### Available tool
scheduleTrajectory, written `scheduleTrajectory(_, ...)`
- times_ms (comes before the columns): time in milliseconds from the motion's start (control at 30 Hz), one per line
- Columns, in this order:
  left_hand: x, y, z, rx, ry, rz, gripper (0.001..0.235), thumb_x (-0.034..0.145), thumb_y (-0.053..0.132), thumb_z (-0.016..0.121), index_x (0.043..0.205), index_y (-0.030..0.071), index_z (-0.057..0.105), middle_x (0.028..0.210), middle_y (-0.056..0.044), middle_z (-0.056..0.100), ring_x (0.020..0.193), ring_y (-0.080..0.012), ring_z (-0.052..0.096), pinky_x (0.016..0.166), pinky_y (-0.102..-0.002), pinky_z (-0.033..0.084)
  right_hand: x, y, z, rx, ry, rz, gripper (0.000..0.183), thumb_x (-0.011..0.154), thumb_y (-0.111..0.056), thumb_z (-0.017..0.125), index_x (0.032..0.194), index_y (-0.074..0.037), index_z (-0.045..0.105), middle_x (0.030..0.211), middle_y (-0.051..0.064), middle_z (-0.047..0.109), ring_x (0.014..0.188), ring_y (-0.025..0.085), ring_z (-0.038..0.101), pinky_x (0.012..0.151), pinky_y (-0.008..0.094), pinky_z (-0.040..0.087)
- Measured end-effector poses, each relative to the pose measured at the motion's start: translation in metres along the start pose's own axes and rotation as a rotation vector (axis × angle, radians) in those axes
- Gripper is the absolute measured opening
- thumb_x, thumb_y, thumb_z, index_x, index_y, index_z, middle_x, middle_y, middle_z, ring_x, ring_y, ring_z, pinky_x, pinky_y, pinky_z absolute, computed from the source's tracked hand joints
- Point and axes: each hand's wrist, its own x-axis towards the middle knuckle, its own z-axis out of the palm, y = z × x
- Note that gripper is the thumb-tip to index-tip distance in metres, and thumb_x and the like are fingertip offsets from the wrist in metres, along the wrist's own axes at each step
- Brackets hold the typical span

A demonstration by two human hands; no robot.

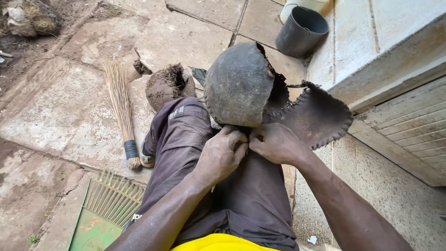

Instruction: Stitching together thick rubber pieces from a tire to repair or create a bucket.

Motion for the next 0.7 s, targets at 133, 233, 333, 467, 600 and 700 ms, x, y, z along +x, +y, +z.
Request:
scheduleTrajectory(133, 0.0, -0.002, 0.0, 0.022, -0.009, 0.027, 0.014, 0.094, 0.031, 0.074, 0.103, 0.021, 0.075, 0.098, -0.008, 0.069, 0.097, -0.0373, 0.077, 0.081, -0.048, 0.065, -0.001, 0.001, 0.0, 0.047, 0.092, 0.023, 0.04, 0.092, -0.035, 0.057, 0.078, -0.001, 0.072, 0.068, 0.027, 0.064, 0.072, 0.043, 0.068, 0.064, 0.054, 0.051)
scheduleTrajectory(233, 0.002, -0.003, -0.002, 0.064, -0.004, 0.003, 0.015, 0.095, 0.033, 0.072, 0.105, 0.022, 0.074, 0.098, -0.009, 0.069, 0.095, -0.0387, 0.076, 0.08, -0.051, 0.064, -0.007, -0.004, -0.002, 0.186, 0.166, 0.001, 0.027, 0.093, -0.022, 0.054, 0.089, -0.003, 0.074, 0.065, 0.02, 0.064, 0.073, 0.038, 0.071, 0.061, 0.048, 0.052)
scheduleTrajectory(333, 0.002, -0.006, 0.002, 0.07, -0.008, -0.02, 0.014, 0.097, 0.035, 0.072, 0.108, 0.028, 0.075, 0.101, -0.009, 0.07, 0.091, -0.0424, 0.077, 0.078, -0.053, 0.064, -0.003, 0.021, 0.007, 0.608, 0.068, -0.016, 0.022, 0.091, -0.009, 0.064, 0.109, -0.002, 0.076, 0.091, 0.013, 0.075, 0.094, 0.02, 0.066, 0.083, 0.041, 0.056)
scheduleTrajectory(467, 0.006, -0.009, 0.005, 0.134, 0.025, -0.032, 0.014, 0.096, 0.041, 0.071, 0.108, 0.035, 0.076, 0.099, -0.006, 0.072, 0.086, -0.0396, 0.078, 0.076, -0.05, 0.065, -0.005, 0.035, 0.009, 0.84, 0.065, -0.154, 0.045, 0.086, 0.004, 0.07, 0.131, -0.004, 0.072, 0.1, 0.005, 0.075, 0.098, 0.012, 0.068, 0.087, 0.029, 0.056)
scheduleTrajectory(600, 0.006, -0.003, 0.006, 0.251, 0.069, 0.01, 0.012, 0.097, 0.039, 0.07, 0.107, 0.039, 0.076, 0.096, -0.002, 0.071, 0.079, -0.0348, 0.079, 0.07, -0.046, 0.066, -0.005, 0.037, 0.012, 0.793, 0.206, -0.274, 0.044, 0.09, 0.008, 0.07, 0.133, 0.001, 0.07, 0.101, 0.011, 0.076, 0.097, 0.014, 0.07, 0.083, 0.031, 0.06)
scheduleTrajectory(700, 0.009, 0.003, 0.002, 0.433, 0.176, 0.203, 0.008, 0.096, 0.033, 0.065, 0.096, 0.03, 0.072, 0.08, -0.004, 0.068, 0.065, -0.0329, 0.077, 0.06, -0.045, 0.06, -0.027, 0.016, 0.006, 0.308, 0.504, -0.388, 0.036, 0.082, -0.004, 0.08, 0.116, -0.012, 0.082, 0.091, 0.005, 0.079, 0.076, 0.016, 0.077, 0.059, 0.029, 0.06)
